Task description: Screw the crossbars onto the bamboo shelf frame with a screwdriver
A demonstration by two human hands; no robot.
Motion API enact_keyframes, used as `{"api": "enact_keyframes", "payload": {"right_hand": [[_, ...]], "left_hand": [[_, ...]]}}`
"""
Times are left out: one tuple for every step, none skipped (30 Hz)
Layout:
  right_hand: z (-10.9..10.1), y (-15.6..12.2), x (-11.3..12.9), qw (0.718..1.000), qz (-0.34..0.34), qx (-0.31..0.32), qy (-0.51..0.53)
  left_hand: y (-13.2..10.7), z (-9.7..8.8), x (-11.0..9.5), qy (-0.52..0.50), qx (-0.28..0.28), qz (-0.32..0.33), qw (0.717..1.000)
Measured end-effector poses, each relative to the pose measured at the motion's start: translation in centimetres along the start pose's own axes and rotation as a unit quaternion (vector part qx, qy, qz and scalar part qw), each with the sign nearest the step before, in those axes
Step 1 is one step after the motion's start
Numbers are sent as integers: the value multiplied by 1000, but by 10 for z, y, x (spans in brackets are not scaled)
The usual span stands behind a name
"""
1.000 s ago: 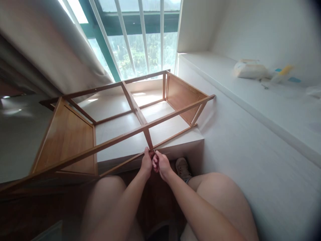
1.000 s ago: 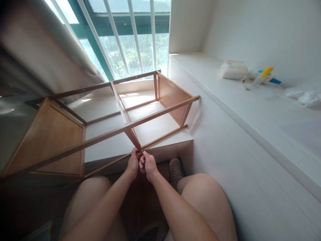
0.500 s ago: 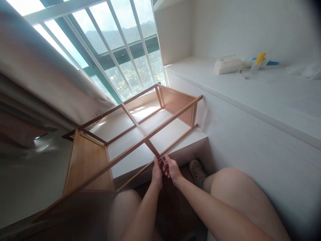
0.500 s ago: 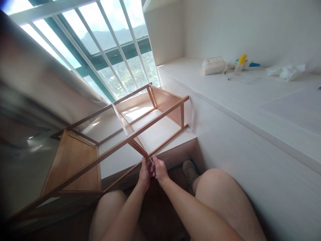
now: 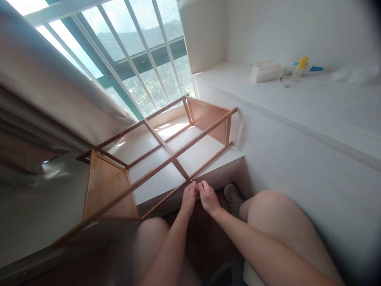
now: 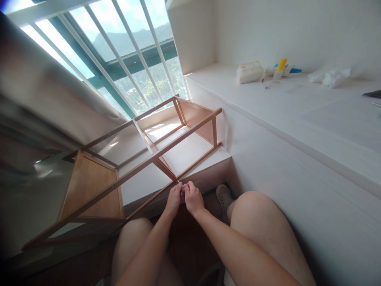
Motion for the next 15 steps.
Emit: {"api": "enact_keyframes", "payload": {"right_hand": [[0,1,0,1000,-3,2,-2],[0,1,0,1000,-6,5,-4],[1,3,0,1000,-9,8,-7],[1,4,-1,1000,-11,10,-9],[2,5,-1,1000,-14,10,-12],[2,6,-2,1000,-16,10,-15],[3,8,-2,1000,-18,11,-17],[4,9,-3,1000,-19,13,-17],[5,11,-4,1000,-19,17,-15],[6,12,-5,999,-20,22,-13],[6,13,-6,999,-20,28,-9],[7,14,-7,999,-20,34,-6],[8,14,-7,999,-20,39,-2],[8,15,-8,999,-20,44,2],[9,15,-8,999,-20,48,6]], "left_hand": [[0,2,0,-7,5,-4,1000],[-1,3,-1,-15,9,-8,1000],[-2,5,-1,-21,12,-13,1000],[-2,6,-1,-27,14,-17,999],[-3,7,-1,-31,14,-21,999],[-3,7,-1,-34,13,-25,999],[-3,7,-1,-36,10,-29,999],[-3,7,-1,-38,8,-33,999],[-3,7,0,-39,6,-36,999],[-2,7,0,-39,4,-40,998],[-2,6,0,-40,3,-43,998],[-2,6,0,-40,3,-46,998],[-2,6,0,-40,2,-49,998],[-2,5,0,-40,3,-51,998],[-2,5,-1,-39,3,-53,998]]}}
Point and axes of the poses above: each hand's wrist, its own y-axis towards the middle knuckle, its own z-axis out of the palm, x = y × z, the point moved 5 cm from there along y, towards the middle knuckle, and after that the axes turned 8 degrees about z, right-handed, at the moved point
